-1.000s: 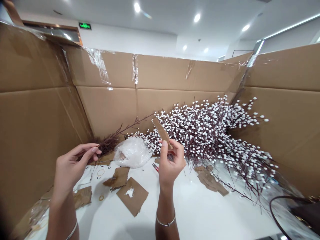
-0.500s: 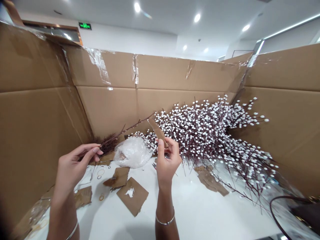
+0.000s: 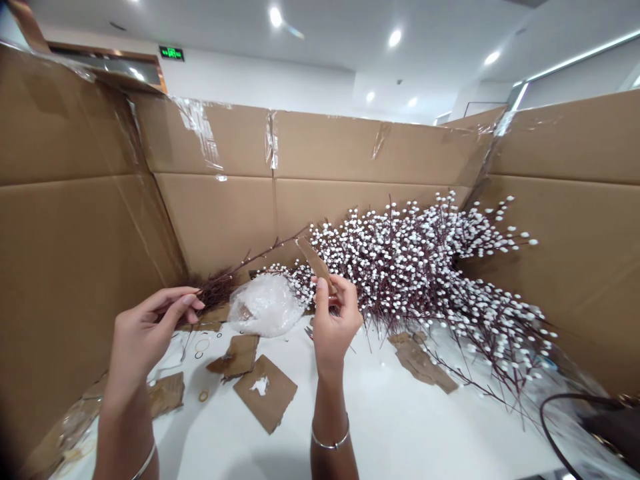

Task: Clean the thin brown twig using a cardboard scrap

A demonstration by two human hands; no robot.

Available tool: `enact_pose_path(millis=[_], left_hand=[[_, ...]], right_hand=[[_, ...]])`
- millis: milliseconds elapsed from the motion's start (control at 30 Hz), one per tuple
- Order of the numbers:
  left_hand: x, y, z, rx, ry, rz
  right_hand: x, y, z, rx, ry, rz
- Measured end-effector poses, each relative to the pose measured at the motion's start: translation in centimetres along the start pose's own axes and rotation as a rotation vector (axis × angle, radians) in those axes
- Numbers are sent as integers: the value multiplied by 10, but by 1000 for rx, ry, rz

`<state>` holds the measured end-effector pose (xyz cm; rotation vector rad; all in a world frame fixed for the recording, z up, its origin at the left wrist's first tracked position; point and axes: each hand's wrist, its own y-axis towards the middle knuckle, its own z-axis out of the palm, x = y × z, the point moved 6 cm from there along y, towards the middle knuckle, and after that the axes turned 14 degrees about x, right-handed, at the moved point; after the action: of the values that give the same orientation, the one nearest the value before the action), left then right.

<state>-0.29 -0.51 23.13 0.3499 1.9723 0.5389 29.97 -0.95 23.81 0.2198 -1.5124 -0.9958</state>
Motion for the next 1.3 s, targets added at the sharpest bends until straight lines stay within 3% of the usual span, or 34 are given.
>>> enact_pose_path(millis=[1033, 1300], left_hand=[[-1, 1, 3, 30, 2, -2], [1, 1, 1, 14, -3, -19]], right_hand=[[4, -2, 1, -12, -39, -27], [8, -4, -2, -69, -31, -38]])
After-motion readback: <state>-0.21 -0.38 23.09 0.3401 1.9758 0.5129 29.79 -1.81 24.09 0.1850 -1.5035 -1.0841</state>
